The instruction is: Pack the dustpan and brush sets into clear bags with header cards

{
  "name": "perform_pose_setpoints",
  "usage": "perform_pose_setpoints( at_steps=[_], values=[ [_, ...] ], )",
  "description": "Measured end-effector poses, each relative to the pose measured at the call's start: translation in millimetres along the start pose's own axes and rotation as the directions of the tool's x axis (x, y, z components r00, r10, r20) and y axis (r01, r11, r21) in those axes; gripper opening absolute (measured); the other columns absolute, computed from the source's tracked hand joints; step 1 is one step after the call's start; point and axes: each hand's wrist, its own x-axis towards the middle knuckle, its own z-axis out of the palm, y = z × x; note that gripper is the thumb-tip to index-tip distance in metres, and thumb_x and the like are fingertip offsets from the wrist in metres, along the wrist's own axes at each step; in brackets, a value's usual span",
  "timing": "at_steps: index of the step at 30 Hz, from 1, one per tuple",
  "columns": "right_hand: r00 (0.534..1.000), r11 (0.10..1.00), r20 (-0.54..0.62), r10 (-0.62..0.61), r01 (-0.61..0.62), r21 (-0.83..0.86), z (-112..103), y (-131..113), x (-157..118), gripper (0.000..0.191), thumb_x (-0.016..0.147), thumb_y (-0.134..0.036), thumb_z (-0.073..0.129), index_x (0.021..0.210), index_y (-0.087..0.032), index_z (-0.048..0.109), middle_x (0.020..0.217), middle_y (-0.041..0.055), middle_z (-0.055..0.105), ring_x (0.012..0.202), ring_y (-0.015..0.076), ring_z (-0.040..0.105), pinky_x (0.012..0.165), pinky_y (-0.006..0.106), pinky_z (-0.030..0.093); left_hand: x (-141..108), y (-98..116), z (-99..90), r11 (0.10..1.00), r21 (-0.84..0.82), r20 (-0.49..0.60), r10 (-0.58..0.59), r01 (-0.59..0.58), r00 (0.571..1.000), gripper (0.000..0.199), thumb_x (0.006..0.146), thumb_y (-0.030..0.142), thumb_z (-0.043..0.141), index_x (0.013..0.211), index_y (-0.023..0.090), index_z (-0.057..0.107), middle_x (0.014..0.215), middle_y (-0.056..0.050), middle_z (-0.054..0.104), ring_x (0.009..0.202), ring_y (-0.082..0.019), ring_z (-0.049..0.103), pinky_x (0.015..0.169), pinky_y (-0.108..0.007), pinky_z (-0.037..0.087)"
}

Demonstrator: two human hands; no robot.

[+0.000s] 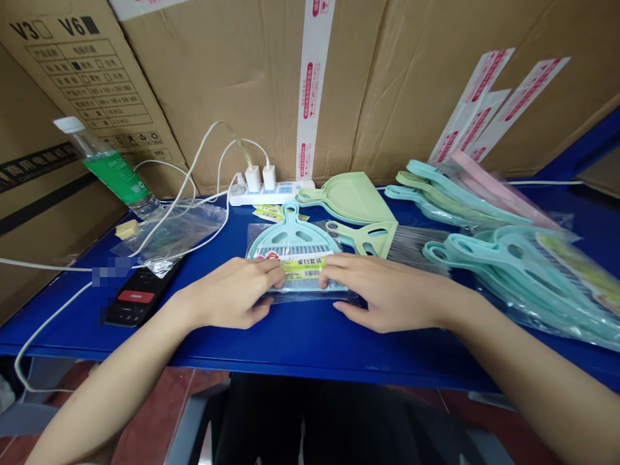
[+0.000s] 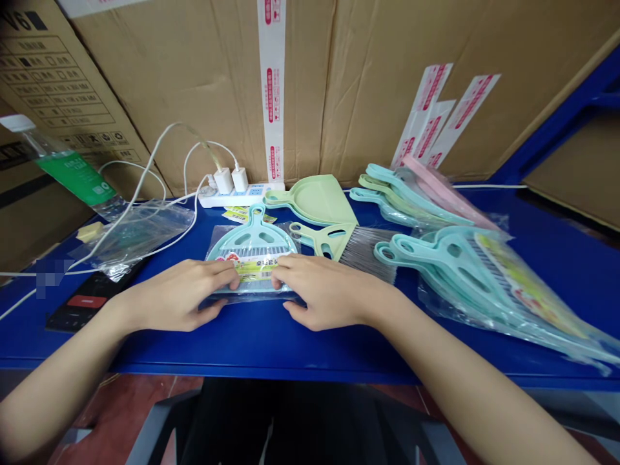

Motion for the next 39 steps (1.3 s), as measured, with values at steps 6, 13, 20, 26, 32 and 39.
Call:
perform_pose_setpoints(
  at_steps=[6,13,20,26,32,39],
  values=[
    [1.000,1.000,0.004,0.016,-0.016,-0.022,-0.6,-0.5,-0.1,0.020,0.082,-0.017,0.056,0.100,-0.017,0.064,0.107,0.0116,0.066,0.092,0.0251,0.064,0.078,0.037,0.051,0.6,2.0,-0.7,0.999,0.014,0.022,-0.029,0.029,0.999,0.019,0.079,0.015,0.052,0.097,0.019,0.054,0.100,-0.006,0.065,0.077,-0.019,0.064,0.066,-0.031,0.047],
    [1.000,1.000,-0.018,-0.015,0.015,0.004,1.5,2.7,-0.8,0.019,0.081,-0.017,0.057,0.098,-0.020,0.064,0.100,0.0087,0.066,0.086,0.0231,0.062,0.074,0.035,0.049,1.4,3.7,-2.0,0.997,0.048,0.048,-0.066,0.064,0.997,0.024,0.079,0.016,0.052,0.103,0.017,0.050,0.098,-0.008,0.066,0.076,-0.022,0.065,0.065,-0.033,0.048],
    [1.000,0.999,-0.022,-0.018,0.019,0.027,2.6,3.9,-0.8,0.020,0.081,-0.017,0.057,0.099,-0.019,0.065,0.102,0.0093,0.065,0.089,0.0243,0.062,0.077,0.036,0.048,0.3,2.5,-0.9,0.999,0.017,0.017,-0.033,0.033,0.999,0.027,0.079,0.013,0.052,0.105,0.017,0.053,0.103,-0.008,0.065,0.085,-0.024,0.066,0.071,-0.035,0.051],
    [0.999,0.999,-0.033,-0.025,0.027,0.037,2.5,3.9,-1.6,0.023,0.081,-0.017,0.057,0.102,-0.021,0.066,0.100,0.0083,0.066,0.090,0.0242,0.062,0.079,0.036,0.049,-0.8,-2.7,4.3,0.999,0.003,-0.098,0.043,-0.043,0.994,0.028,0.077,0.013,0.056,0.104,0.017,0.056,0.112,-0.010,0.060,0.105,-0.025,0.060,0.094,-0.038,0.049],
    [1.000,0.999,-0.025,-0.011,0.012,0.038,2.3,3.3,-1.7,0.023,0.081,-0.017,0.057,0.102,-0.021,0.066,0.103,0.0090,0.066,0.093,0.0251,0.062,0.080,0.036,0.049,-0.8,-3.2,4.7,0.999,-0.002,-0.083,0.039,-0.039,0.996,0.029,0.078,0.013,0.056,0.107,0.016,0.056,0.114,-0.011,0.059,0.106,-0.027,0.059,0.093,-0.041,0.050],
    [1.000,1.000,0.006,0.004,-0.004,0.024,1.0,2.0,-0.6,0.021,0.082,-0.018,0.056,0.101,-0.019,0.065,0.106,0.0107,0.066,0.095,0.0260,0.063,0.079,0.037,0.050,-0.2,-3.1,3.9,0.999,0.020,-0.069,0.030,-0.029,0.997,0.029,0.079,0.014,0.055,0.108,0.016,0.056,0.115,-0.012,0.060,0.105,-0.027,0.060,0.092,-0.041,0.051]
  ],
)
